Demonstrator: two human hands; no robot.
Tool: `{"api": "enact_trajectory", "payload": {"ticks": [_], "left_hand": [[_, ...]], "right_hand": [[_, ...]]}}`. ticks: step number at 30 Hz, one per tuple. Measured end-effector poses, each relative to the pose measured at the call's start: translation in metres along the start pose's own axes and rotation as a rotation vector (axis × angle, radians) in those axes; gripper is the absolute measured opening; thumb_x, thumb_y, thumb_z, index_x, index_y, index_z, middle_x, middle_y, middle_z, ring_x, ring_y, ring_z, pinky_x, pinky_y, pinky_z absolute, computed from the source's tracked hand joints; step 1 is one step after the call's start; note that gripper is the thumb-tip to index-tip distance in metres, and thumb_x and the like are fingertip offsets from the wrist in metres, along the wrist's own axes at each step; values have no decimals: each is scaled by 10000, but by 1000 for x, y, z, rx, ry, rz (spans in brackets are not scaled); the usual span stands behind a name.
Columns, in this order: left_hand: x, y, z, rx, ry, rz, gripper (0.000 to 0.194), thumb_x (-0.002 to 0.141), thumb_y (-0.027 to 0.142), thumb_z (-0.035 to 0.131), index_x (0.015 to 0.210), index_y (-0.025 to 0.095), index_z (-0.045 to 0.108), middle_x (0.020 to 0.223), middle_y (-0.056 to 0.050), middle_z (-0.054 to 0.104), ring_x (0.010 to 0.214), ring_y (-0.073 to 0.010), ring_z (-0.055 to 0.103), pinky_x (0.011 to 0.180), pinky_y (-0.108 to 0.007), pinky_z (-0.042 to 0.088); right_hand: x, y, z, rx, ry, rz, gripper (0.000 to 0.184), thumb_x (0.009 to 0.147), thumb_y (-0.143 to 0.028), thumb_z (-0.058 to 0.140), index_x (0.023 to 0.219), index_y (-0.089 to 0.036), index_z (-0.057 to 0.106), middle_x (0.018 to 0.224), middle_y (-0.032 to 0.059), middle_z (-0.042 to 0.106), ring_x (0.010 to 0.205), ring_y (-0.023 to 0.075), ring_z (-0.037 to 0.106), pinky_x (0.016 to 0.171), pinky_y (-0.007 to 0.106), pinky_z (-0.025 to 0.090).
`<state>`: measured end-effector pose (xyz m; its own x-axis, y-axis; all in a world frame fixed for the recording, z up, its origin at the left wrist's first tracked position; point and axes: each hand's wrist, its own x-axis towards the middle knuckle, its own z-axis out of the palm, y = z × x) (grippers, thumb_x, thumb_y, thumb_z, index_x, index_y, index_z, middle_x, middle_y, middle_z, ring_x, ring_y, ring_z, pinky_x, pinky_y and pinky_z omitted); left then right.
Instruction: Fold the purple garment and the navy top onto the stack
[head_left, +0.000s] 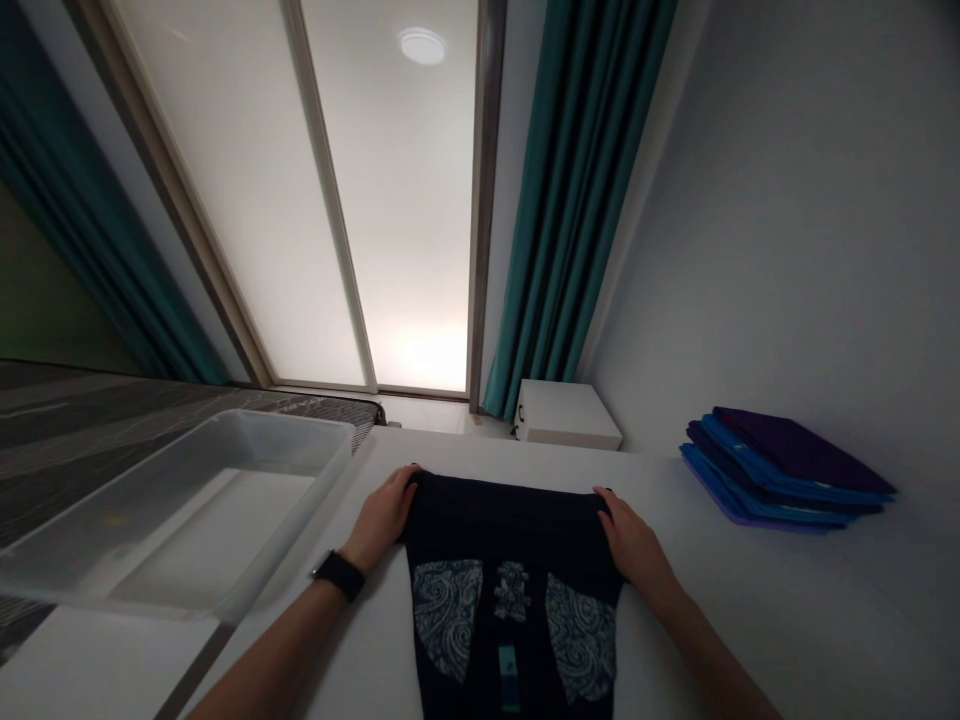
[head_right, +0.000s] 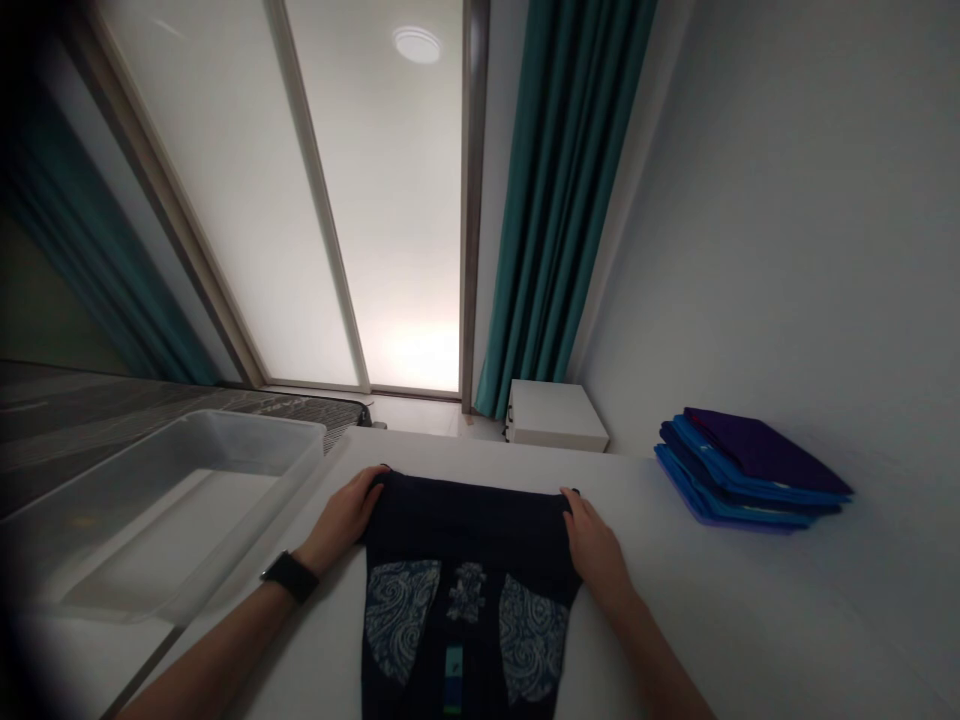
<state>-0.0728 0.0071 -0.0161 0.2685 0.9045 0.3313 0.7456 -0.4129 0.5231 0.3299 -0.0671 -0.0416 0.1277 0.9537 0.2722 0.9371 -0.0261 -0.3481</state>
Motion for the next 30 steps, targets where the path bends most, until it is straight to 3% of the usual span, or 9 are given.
{"api": "enact_trajectory", "payload": {"ticks": [3,6,10,12,16,21,25,30], "left_hand": [[-1,1,-4,138,-4,-29,324,965,282,308,1206,192,504,1131,-107,639,958,-254,641,857,-390,497],[-4,15,-11,334,105,11,328,956,269,352,1214,167,528,1072,-128,625,963,-275,607,835,-403,473],[-8,47,-14,418,129,219,340,949,256,417,1262,189,529,1184,-126,597,1084,-281,551,901,-417,424],[-10,54,-13,442,129,183,349,946,267,433,1272,180,526,1184,-126,605,1084,-283,555,901,-417,412],[-18,44,-19,480,38,-57,387,971,328,392,1283,129,504,1020,-123,674,980,-281,621,845,-400,407],[-39,29,-33,441,-168,-83,415,1004,387,300,1316,161,455,807,-47,693,803,-246,666,825,-380,382],[-49,28,-25,297,-174,-90,398,999,349,256,1318,162,403,820,-36,684,788,-241,665,819,-380,375],[-47,22,-14,117,-110,-107,305,959,280,256,1176,206,458,772,-4,655,719,-229,650,774,-360,384]], "right_hand": [[-3,-5,-5,-82,-22,32,455,940,-261,296,1354,-173,466,1250,130,603,1078,265,623,864,386,513],[-6,-14,-15,-212,-35,66,455,956,-280,305,1367,-160,457,1186,146,608,931,264,661,776,373,515],[-6,-23,-24,-256,-34,128,458,982,-317,274,1370,-147,449,1221,154,604,953,269,664,816,376,497],[-6,-24,-26,-224,-67,186,475,986,-334,254,1377,-136,435,1268,160,597,1011,286,656,853,396,491],[-12,-19,-31,-126,-135,226,504,978,-357,239,1403,-144,405,1317,147,595,1116,285,627,923,406,474],[-31,-15,-35,-68,-198,160,538,963,-390,236,1437,-179,376,1358,128,573,1143,280,619,922,408,478],[-39,-14,-31,-26,-229,128,552,951,-368,212,1454,-185,352,1278,130,628,1049,277,664,867,407,493],[-37,-5,-32,83,-153,78,547,926,-365,233,1395,-172,436,1148,125,682,998,257,678,821,370,508]]}}
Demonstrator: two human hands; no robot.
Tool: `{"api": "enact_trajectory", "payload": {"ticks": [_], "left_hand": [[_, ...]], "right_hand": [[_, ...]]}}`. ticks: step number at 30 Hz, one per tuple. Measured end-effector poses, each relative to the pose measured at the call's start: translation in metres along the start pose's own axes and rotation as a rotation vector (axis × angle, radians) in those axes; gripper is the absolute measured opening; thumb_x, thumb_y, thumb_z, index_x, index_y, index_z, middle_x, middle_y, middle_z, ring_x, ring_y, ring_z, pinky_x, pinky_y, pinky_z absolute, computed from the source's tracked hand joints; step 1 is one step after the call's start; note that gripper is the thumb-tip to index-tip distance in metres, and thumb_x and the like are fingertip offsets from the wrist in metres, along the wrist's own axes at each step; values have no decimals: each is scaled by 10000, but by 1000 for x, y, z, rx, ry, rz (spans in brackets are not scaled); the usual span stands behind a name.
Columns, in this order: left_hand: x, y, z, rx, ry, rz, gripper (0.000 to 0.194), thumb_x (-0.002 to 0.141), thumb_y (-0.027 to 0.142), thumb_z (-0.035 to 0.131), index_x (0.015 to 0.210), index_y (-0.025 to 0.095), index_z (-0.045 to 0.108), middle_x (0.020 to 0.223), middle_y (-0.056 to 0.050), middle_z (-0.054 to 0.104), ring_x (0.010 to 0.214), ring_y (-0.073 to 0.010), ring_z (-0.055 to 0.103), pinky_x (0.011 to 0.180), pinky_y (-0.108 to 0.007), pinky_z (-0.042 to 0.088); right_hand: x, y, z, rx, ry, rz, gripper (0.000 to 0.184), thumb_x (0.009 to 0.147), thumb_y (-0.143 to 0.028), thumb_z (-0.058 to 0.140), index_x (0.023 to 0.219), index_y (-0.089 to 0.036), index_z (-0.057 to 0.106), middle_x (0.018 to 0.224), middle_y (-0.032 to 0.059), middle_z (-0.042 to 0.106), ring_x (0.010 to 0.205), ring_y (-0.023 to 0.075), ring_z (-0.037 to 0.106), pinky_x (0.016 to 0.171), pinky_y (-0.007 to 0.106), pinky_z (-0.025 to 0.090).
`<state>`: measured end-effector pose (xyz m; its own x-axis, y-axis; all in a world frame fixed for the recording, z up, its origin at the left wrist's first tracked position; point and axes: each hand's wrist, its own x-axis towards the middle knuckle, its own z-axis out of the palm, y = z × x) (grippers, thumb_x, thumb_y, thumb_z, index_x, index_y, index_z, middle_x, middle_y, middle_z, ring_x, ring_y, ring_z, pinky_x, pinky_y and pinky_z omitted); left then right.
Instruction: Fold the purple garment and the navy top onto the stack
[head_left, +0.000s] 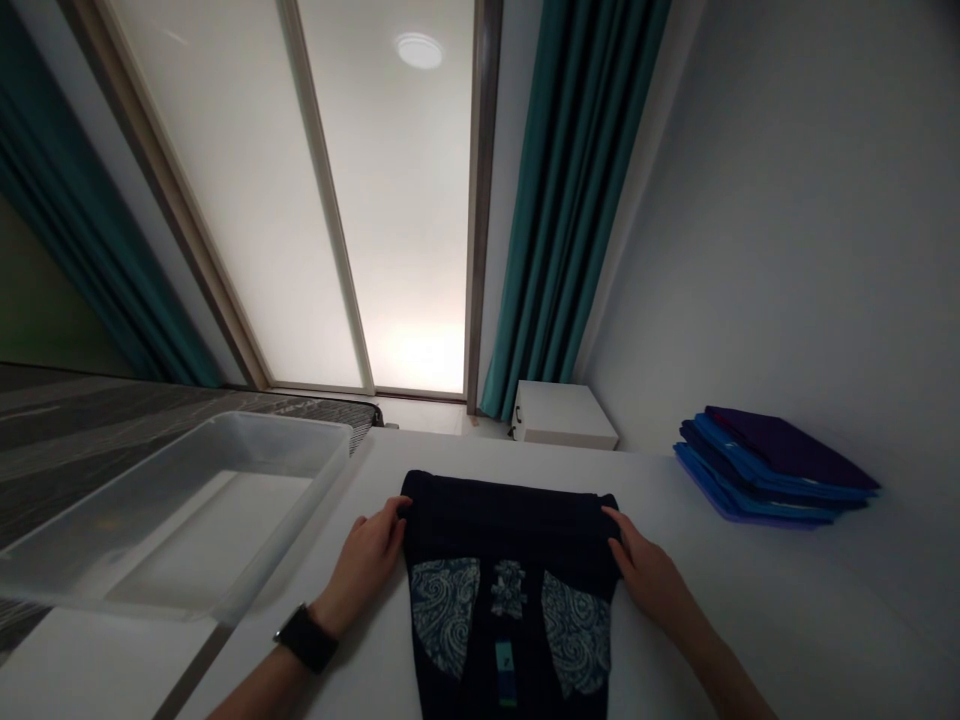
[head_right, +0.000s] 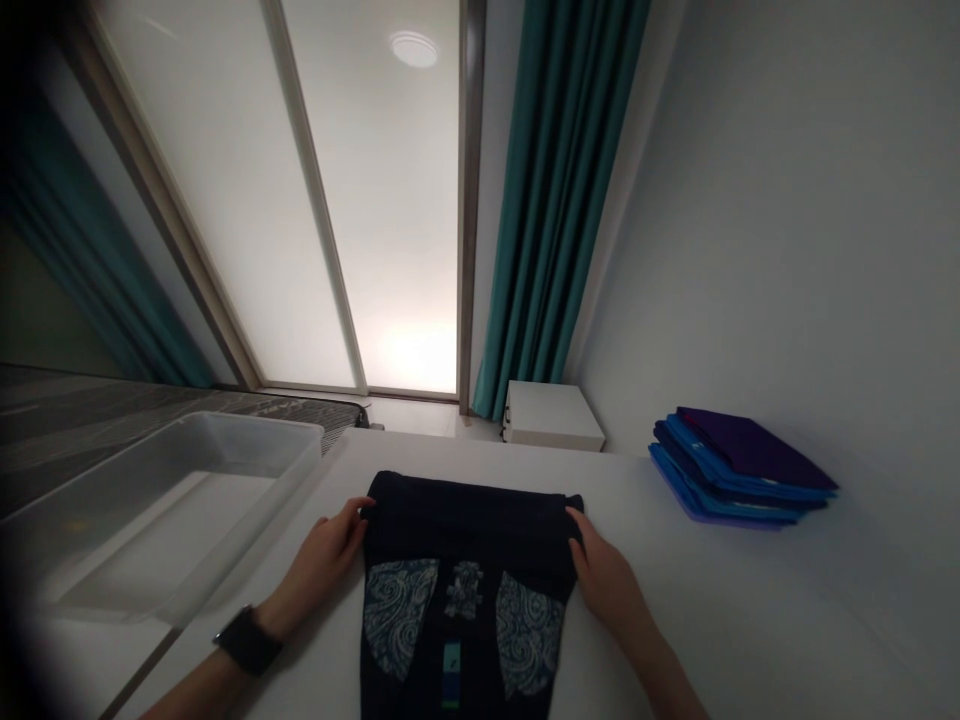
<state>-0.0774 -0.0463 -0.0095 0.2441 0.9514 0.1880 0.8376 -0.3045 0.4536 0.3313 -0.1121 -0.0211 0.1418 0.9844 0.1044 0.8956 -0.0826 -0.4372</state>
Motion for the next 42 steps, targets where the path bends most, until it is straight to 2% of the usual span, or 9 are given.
{"api": "enact_trajectory", "payload": {"ticks": [5,8,12,16,18,21,27,33,42], "left_hand": [[-1,-9,-3,-71,-3,12,238,952,292,267,997,220,490,653,28,599,588,-203,590,709,-338,394],[-6,-10,-5,19,-3,63,251,946,249,282,938,223,532,798,-7,667,710,-204,632,733,-351,395],[-8,1,-12,233,105,172,273,942,201,326,931,206,599,924,-61,673,867,-242,627,765,-390,410],[1,36,-12,308,146,410,326,947,193,388,1219,183,567,1191,-102,629,1099,-253,569,922,-410,421],[10,57,-2,307,88,541,411,944,201,417,1350,189,479,1364,-89,545,1257,-243,483,1040,-403,376],[25,79,22,306,7,607,507,968,285,418,1459,185,346,1513,-80,399,1377,-224,373,1129,-407,307],[42,66,51,312,-112,488,542,992,423,357,1466,160,364,1544,-93,341,1422,-238,313,1148,-445,289],[37,41,42,309,-63,402,572,986,484,344,1482,198,359,1550,-65,324,1432,-253,293,1162,-453,257],[40,10,31,391,-12,215,529,979,378,368,1455,150,403,1528,-76,364,1418,-260,322,1151,-440,285]], "right_hand": [[2,12,2,36,-13,-31,498,906,-367,270,1286,-181,533,1077,107,705,967,255,683,817,373,517],[0,17,9,12,-14,-51,456,902,-323,288,1244,-194,560,1170,98,682,1026,241,668,870,369,510],[-3,17,10,-124,98,-112,416,923,-297,324,1219,-166,585,1144,126,672,1034,250,648,891,381,504],[2,-12,6,-309,224,-223,400,943,-255,335,1226,-161,602,1064,139,666,992,269,627,878,421,490],[9,-37,10,-299,222,-318,419,949,-221,323,1280,-168,573,1201,135,637,1112,256,586,945,410,462],[22,-72,24,-275,112,-430,467,978,-255,290,1391,-151,481,1416,110,519,1320,224,444,1100,396,344],[33,-83,45,-287,-132,-371,579,997,-450,235,1500,-175,316,1577,71,252,1457,224,211,1179,450,180],[32,-74,45,-295,-142,-318,644,989,-510,205,1516,-145,259,1585,71,205,1470,231,155,1190,461,130],[33,-71,50,-309,-129,-313,680,984,-524,219,1507,-91,262,1581,96,205,1469,235,157,1194,453,132]]}}
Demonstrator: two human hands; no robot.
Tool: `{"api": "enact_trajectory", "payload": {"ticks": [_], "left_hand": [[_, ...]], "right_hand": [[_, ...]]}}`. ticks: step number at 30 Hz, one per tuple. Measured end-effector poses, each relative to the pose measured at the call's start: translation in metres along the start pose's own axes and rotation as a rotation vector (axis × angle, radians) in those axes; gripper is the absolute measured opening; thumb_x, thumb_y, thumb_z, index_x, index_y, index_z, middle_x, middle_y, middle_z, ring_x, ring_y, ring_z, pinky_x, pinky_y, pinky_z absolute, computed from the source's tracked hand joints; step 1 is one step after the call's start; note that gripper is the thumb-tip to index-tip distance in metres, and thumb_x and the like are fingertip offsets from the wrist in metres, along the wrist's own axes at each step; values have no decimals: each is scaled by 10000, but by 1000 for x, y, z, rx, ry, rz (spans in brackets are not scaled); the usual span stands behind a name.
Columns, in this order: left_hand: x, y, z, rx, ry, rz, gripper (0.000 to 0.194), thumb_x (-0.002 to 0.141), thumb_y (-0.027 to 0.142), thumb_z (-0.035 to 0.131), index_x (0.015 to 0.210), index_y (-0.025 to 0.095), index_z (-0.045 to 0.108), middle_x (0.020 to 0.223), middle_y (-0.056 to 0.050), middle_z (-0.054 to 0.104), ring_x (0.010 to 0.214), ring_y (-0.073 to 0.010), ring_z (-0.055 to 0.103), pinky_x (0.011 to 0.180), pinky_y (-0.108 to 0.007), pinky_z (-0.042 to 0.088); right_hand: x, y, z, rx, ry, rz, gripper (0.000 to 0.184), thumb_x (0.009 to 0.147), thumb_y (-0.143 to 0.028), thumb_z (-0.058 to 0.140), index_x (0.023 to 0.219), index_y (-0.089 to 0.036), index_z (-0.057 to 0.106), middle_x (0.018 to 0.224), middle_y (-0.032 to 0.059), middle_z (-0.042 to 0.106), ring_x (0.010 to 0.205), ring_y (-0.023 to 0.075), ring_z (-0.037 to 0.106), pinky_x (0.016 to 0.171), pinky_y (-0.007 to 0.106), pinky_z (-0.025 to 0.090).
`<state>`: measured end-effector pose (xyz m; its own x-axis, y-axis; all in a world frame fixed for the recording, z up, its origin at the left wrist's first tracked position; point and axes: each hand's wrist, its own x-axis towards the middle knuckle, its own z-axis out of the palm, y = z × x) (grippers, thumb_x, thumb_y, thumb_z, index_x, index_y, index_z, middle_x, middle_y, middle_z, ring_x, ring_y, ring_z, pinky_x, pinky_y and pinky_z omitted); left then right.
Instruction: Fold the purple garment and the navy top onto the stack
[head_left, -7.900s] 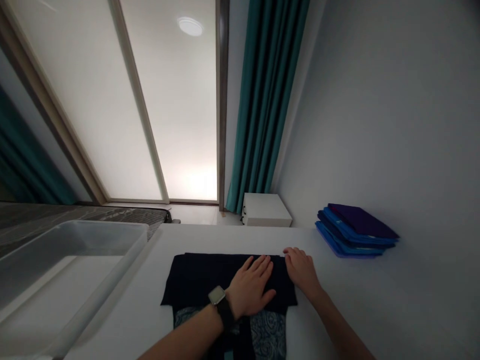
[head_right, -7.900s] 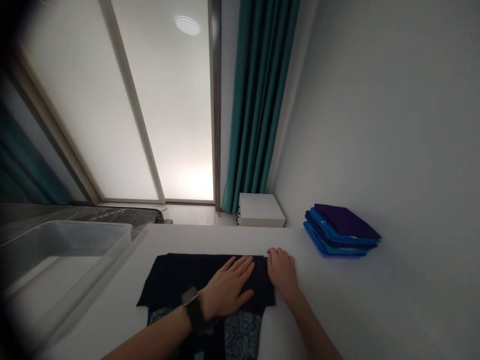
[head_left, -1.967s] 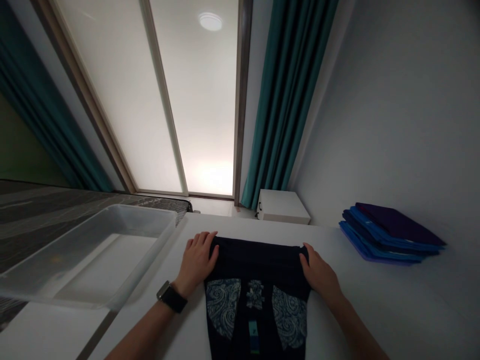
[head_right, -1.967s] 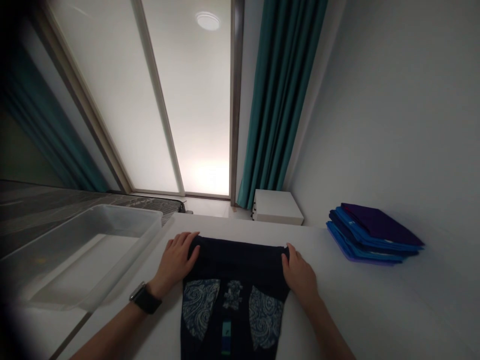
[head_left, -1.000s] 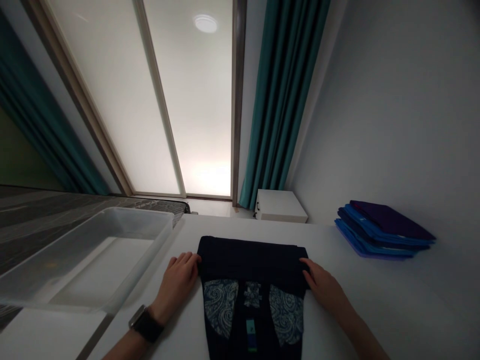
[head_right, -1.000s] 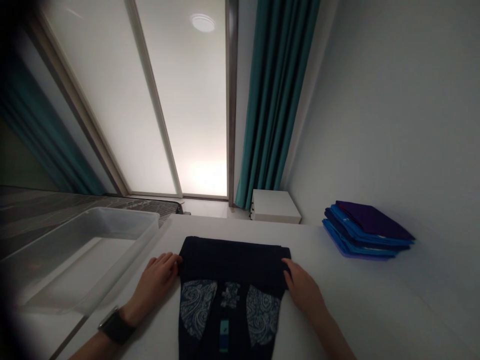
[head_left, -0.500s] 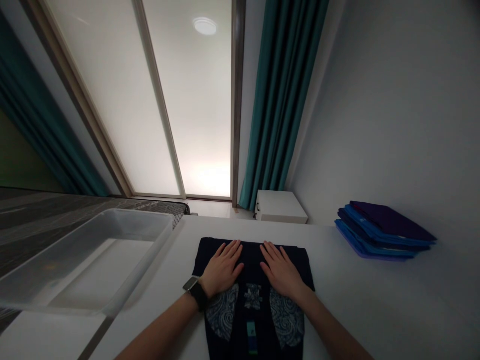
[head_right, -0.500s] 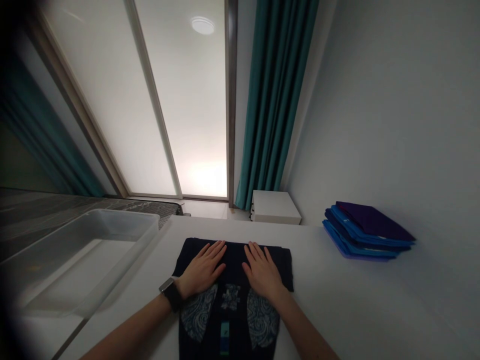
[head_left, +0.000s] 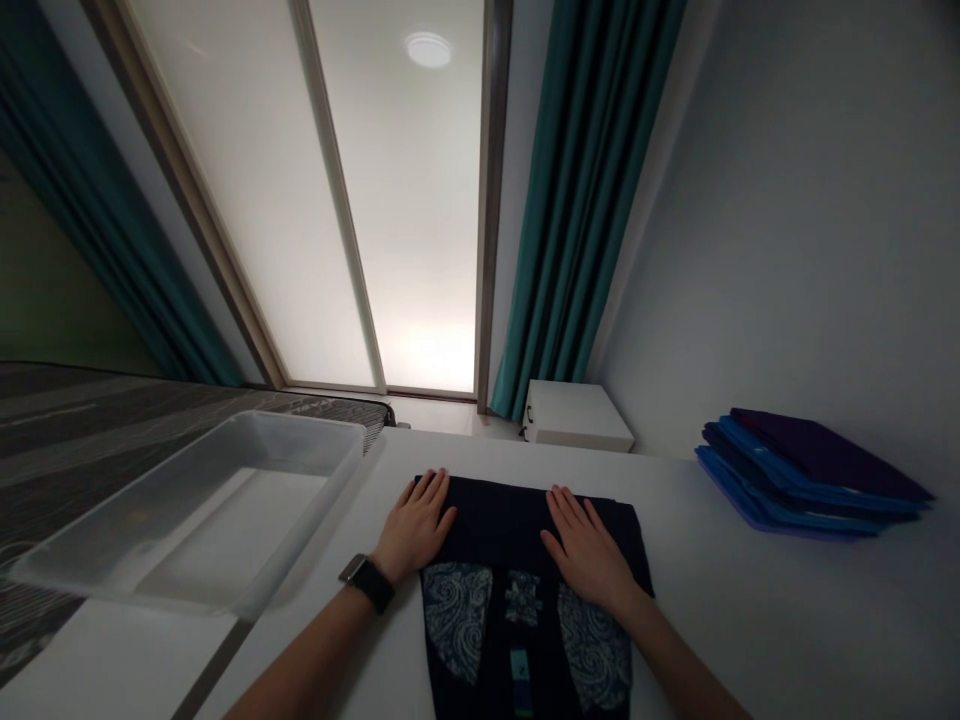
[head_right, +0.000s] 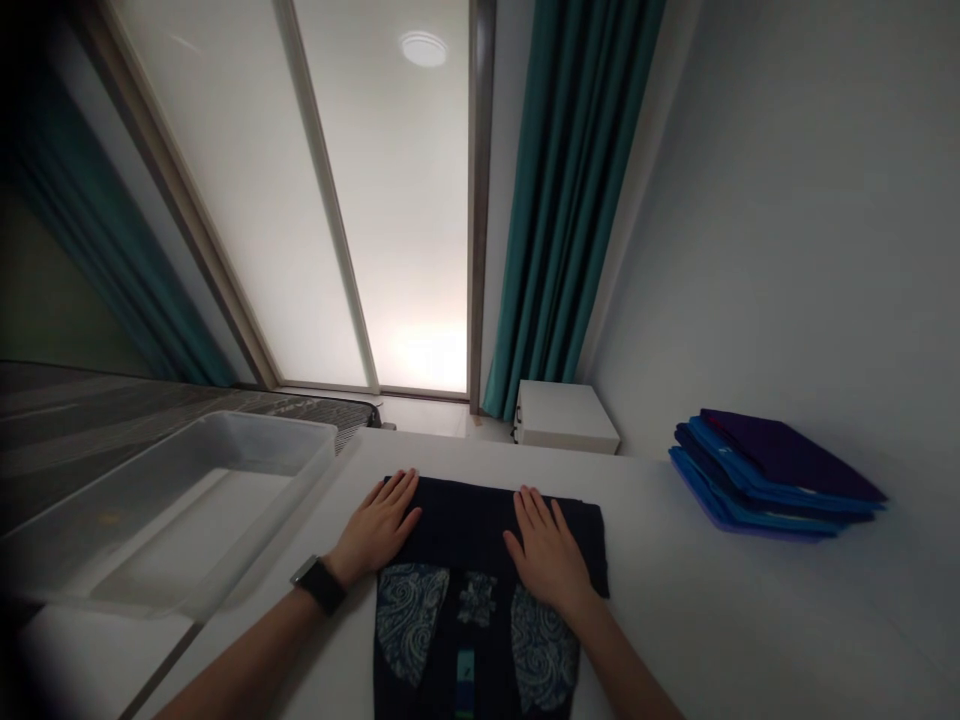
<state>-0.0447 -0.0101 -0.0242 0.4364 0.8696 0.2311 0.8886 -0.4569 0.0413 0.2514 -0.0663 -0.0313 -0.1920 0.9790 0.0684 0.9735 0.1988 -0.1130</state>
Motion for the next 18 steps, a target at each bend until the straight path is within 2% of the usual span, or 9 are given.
{"api": "enact_trajectory", "payload": {"ticks": [9,18], "left_hand": [[-1,-1,-2,-27,10,-15,540,968,391,383,1465,180,392,1523,-69,375,1411,-276,335,1139,-470,289],[-1,-2,-4,-47,26,11,582,945,486,426,1456,209,404,1508,-80,407,1403,-290,347,1144,-487,265]], "right_hand": [[-1,2,-3,14,0,-7,661,985,-533,214,1517,-144,253,1582,80,211,1468,231,161,1191,449,137],[-6,26,-7,-20,-6,41,651,991,-507,177,1508,-125,281,1569,95,255,1460,224,197,1191,460,141]]}}
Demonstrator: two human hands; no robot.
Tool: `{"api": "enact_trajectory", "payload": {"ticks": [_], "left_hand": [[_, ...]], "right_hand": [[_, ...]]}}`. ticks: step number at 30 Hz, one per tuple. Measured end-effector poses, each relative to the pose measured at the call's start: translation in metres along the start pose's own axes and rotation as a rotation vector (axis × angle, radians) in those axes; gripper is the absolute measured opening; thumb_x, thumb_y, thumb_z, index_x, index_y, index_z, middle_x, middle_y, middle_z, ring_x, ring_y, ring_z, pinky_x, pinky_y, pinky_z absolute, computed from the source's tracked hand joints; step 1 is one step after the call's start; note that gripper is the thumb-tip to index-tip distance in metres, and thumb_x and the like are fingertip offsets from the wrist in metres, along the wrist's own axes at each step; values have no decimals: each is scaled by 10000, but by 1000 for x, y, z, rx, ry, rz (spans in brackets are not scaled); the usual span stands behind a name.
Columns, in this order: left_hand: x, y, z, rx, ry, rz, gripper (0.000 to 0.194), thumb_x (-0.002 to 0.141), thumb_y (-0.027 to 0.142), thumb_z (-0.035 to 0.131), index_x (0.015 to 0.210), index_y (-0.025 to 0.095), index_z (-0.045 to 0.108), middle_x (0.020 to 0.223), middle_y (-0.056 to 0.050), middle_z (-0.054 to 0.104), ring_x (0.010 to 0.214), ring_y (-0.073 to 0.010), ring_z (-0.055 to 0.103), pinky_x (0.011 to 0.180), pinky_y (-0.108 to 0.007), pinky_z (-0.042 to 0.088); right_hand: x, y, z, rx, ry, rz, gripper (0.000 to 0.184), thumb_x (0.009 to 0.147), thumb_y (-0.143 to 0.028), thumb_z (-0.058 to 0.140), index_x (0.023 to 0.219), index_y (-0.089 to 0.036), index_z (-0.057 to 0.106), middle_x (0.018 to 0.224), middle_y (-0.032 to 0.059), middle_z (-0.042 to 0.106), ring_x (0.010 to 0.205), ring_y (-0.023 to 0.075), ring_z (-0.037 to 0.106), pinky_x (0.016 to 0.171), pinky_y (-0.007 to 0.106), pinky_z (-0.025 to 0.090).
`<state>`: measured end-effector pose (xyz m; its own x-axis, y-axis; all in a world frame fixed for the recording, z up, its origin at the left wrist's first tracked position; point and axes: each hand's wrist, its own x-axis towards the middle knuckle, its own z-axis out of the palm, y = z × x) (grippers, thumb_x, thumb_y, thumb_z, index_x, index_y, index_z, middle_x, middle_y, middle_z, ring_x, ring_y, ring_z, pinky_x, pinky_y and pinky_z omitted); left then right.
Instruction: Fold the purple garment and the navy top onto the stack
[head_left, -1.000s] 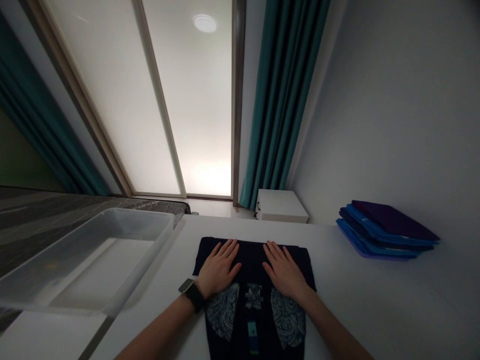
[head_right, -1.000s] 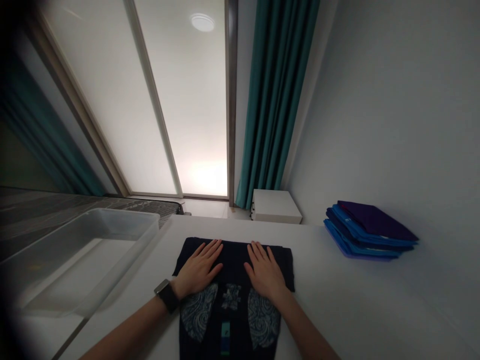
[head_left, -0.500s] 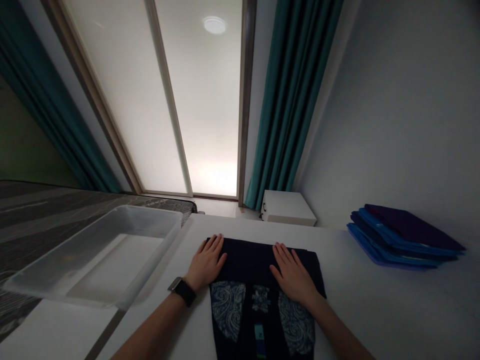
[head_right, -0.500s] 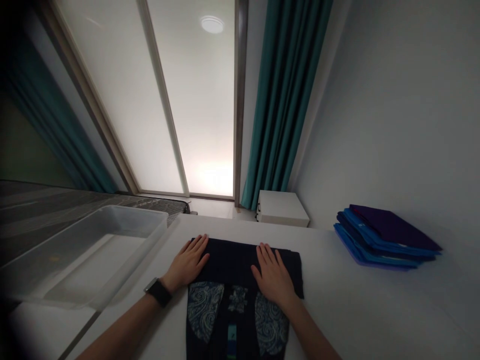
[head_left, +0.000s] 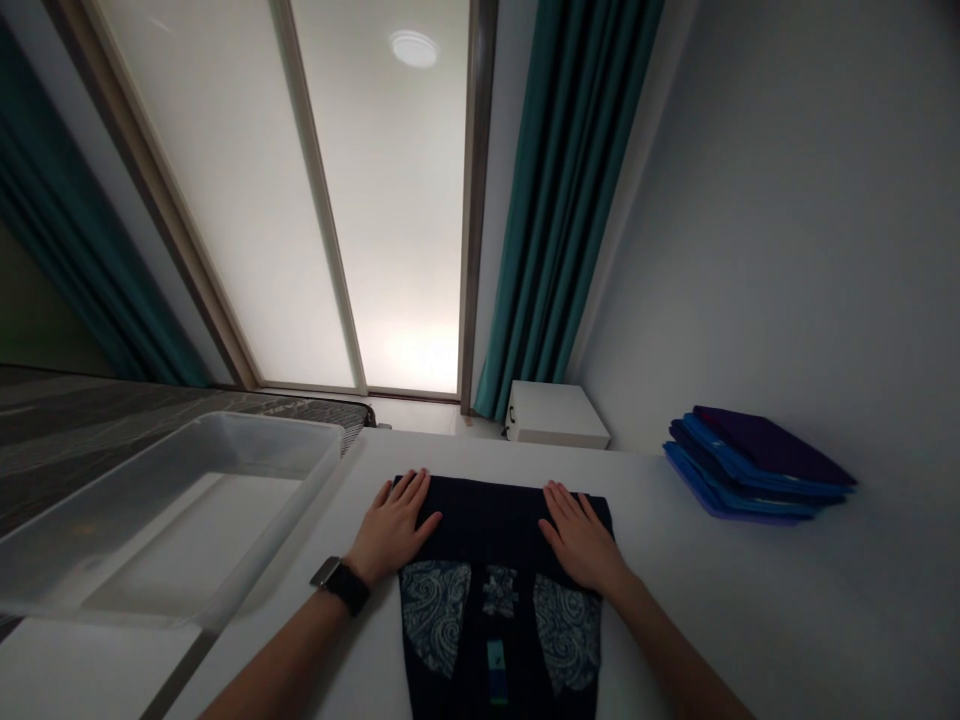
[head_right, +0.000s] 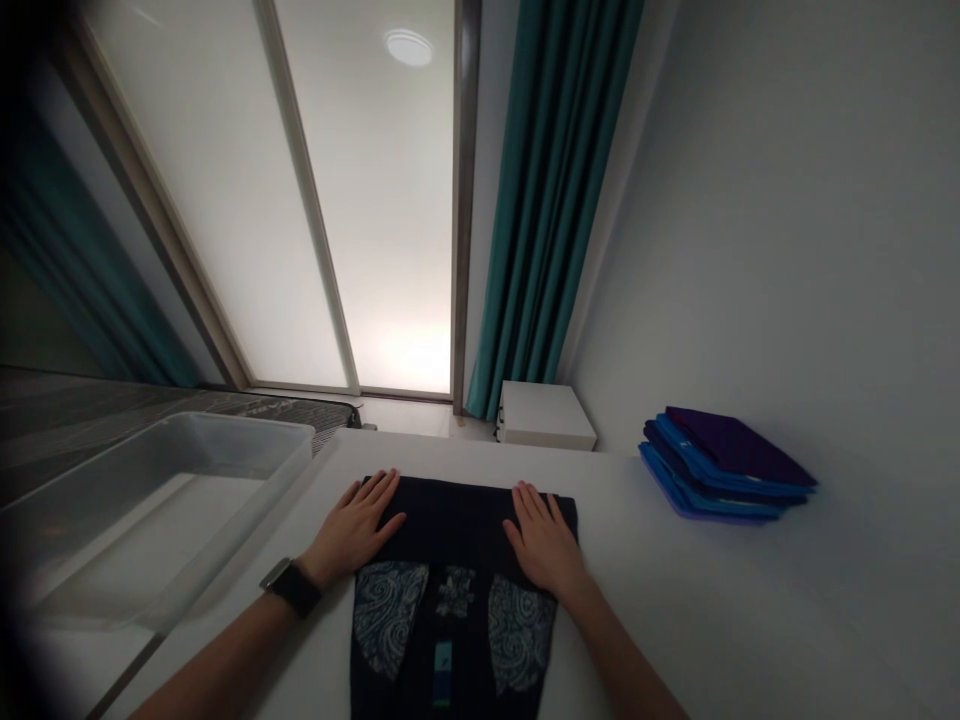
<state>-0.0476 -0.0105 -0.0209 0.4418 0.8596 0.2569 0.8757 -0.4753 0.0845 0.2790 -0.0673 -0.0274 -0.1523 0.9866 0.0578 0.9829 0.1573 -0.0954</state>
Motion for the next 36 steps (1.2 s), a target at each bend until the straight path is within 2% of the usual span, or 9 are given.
{"api": "enact_trajectory", "payload": {"ticks": [5,9,13,16,21,25,28,31,36], "left_hand": [[1,10,-7,47,31,73,541,953,424,422,1440,188,425,1498,-107,418,1419,-289,314,1185,-528,120],[9,43,-5,-12,46,219,544,982,393,359,1482,179,345,1543,-89,344,1436,-245,284,1190,-455,177],[16,80,9,-72,18,319,544,992,389,325,1493,179,312,1538,-88,355,1435,-226,287,1171,-429,236],[17,86,19,-82,-5,339,534,993,373,316,1489,174,320,1525,-92,380,1432,-222,293,1170,-428,237],[24,53,10,-80,-90,325,531,983,392,360,1476,196,338,1541,-85,353,1430,-237,289,1168,-441,218],[51,15,-17,-109,-197,231,440,928,339,471,1352,224,504,1366,-103,544,1272,-277,481,1086,-450,339],[74,-5,-35,-156,-347,224,348,849,297,562,1186,232,625,1186,-104,624,1134,-287,561,1007,-427,405],[91,-17,-42,-182,-458,216,288,779,280,617,1056,226,672,1036,-75,669,983,-265,618,899,-373,465],[105,-31,-37,-214,-621,153,207,691,269,667,886,203,684,791,-8,678,693,-194,622,585,-258,449]], "right_hand": [[1,-5,-7,-20,8,13,609,995,-420,190,1498,-96,299,1565,103,262,1456,226,211,1193,459,137],[5,-30,-12,14,52,-77,582,992,-360,200,1504,-97,287,1572,94,248,1461,216,196,1198,446,127],[11,-58,-9,58,21,-173,580,997,-357,186,1509,-101,273,1581,82,226,1468,204,167,1201,422,127],[13,-62,-4,63,-13,-180,573,995,-360,194,1504,-117,295,1581,79,225,1467,206,173,1195,439,138],[18,-29,-9,61,-30,-180,533,979,-282,252,1492,-154,327,1563,81,303,1444,203,248,1189,442,140],[32,3,-31,74,-116,-82,504,938,-297,411,1416,-143,444,1423,148,492,1336,251,410,1143,437,222],[45,20,-50,89,-216,-47,454,858,-316,558,1291,-180,564,1249,129,607,1204,271,507,1041,415,339],[57,30,-62,117,-312,-36,348,761,-300,662,1098,-210,658,1094,80,671,1032,243,593,896,349,431],[71,43,-66,167,-458,-18,218,711,-233,676,926,-194,695,906,21,695,773,173,621,631,242,429]]}}
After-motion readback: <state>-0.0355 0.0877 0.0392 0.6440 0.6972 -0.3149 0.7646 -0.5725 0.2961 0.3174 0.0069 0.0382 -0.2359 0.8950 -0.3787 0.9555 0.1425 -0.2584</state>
